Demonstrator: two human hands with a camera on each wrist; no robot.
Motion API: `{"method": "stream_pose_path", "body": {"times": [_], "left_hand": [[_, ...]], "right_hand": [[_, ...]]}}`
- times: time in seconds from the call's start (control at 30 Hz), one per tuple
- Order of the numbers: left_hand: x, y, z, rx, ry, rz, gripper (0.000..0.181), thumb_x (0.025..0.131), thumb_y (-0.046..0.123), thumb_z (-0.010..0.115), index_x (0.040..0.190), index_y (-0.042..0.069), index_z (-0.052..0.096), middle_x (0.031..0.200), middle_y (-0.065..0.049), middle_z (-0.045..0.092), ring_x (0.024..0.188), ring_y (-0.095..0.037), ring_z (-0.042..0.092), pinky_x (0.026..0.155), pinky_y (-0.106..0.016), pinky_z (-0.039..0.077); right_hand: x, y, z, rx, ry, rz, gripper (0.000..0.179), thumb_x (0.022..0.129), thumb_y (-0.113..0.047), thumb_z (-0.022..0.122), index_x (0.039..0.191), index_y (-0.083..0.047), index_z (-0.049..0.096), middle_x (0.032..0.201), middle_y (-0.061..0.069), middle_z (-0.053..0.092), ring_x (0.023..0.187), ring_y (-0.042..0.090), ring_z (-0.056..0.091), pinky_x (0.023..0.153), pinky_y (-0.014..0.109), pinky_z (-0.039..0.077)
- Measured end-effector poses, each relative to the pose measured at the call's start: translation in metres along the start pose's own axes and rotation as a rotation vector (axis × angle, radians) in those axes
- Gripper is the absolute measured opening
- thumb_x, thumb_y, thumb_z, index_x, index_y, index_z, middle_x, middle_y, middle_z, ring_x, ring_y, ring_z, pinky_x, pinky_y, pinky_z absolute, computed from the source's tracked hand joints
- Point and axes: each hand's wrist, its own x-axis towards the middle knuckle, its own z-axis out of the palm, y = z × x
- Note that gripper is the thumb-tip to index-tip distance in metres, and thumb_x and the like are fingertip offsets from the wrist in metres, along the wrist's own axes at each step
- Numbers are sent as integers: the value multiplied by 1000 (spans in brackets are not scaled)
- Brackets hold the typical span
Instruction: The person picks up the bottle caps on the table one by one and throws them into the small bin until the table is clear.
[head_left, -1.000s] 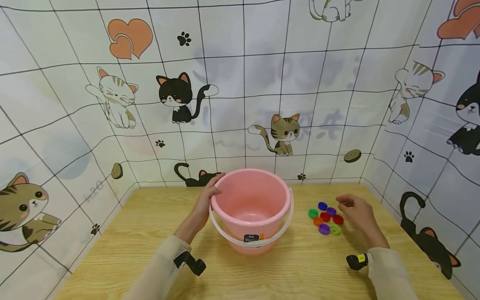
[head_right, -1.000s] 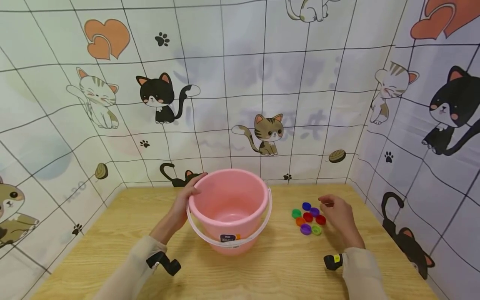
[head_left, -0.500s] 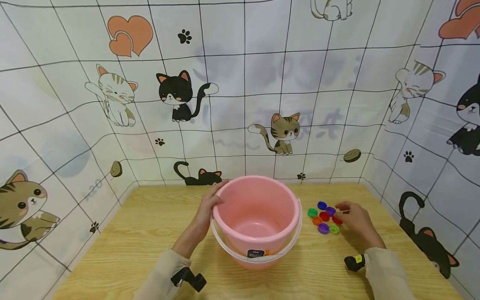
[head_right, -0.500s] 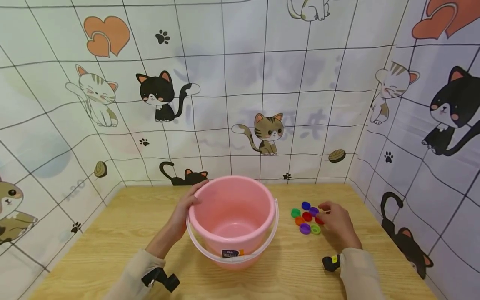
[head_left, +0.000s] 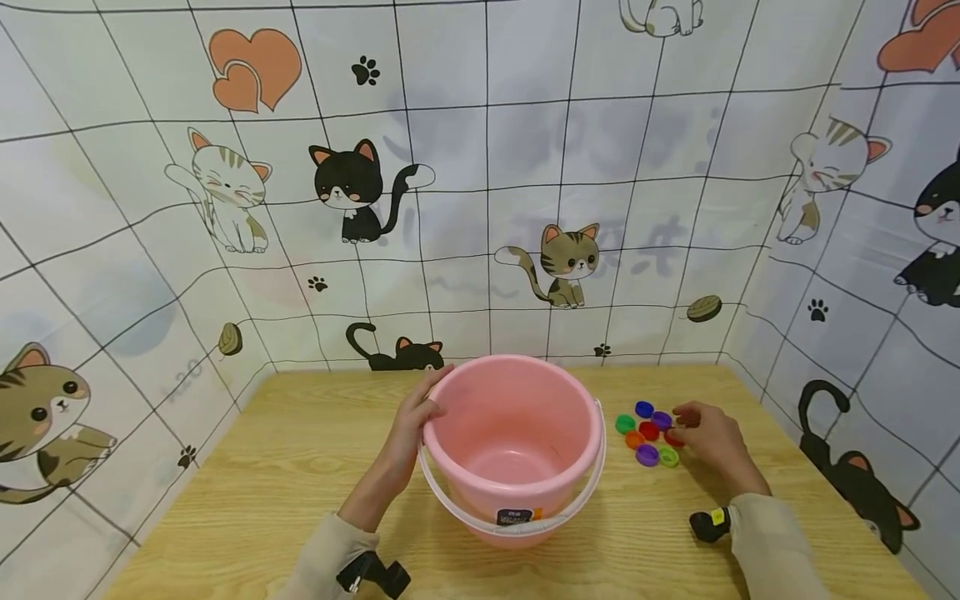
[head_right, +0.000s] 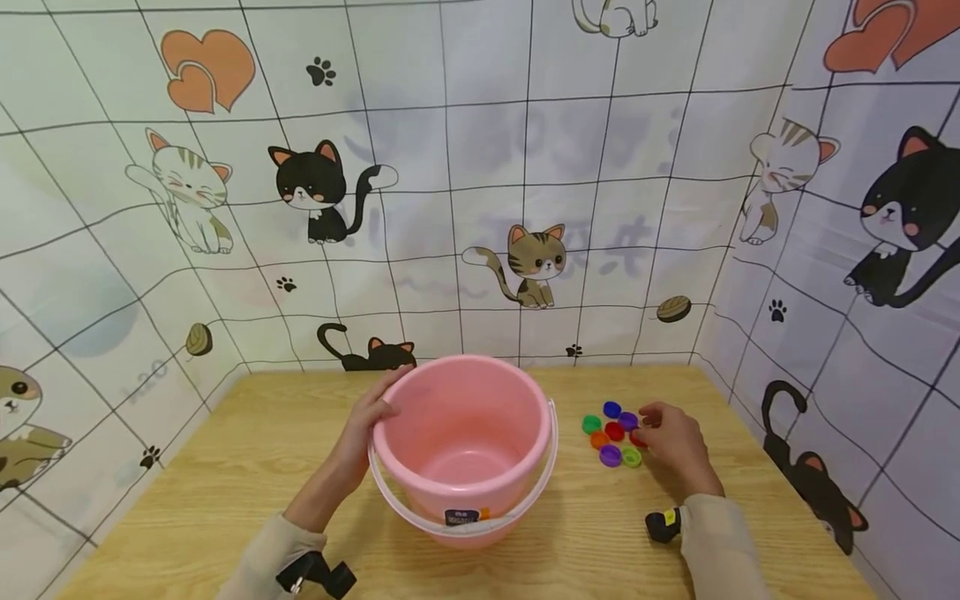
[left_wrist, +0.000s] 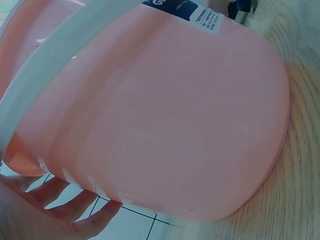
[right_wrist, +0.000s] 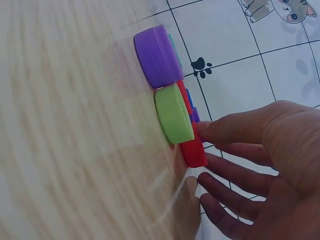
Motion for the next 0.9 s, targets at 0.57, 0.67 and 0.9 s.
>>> {"method": "stream_pose_path", "body": {"times": [0.57, 0.67, 0.9], "left_hand": [[-5, -6, -3, -42, -118, 111, 76, 89, 21, 54, 162, 28, 33, 162, -13, 39, 138, -36, 46, 104, -42, 52], [-4, -6, -2, -30, -117, 114, 78, 88, 19, 54, 162, 28, 32, 164, -12, 36, 139, -37, 44, 103, -39, 52], [-5, -6, -1, 1, -92, 111, 80, 84, 18, 52, 161, 29, 34, 164, -9, 36, 136, -36, 46, 101, -35, 52]], "right_hand": [[-3, 3, 1, -28, 9, 34, 34, 95, -16, 66, 120, 7, 70, 118, 29, 71, 109, 50, 61, 89, 62, 48], [-3, 1, -1, -31, -18, 66, 39, 98, -21, 66, 123, 9, 69, 122, 30, 69, 114, 52, 58, 94, 65, 46], [-2, -5, -1, -45, -38, 58, 42, 94, -24, 72, 121, 8, 70, 122, 30, 69, 114, 52, 59, 96, 65, 45]]}}
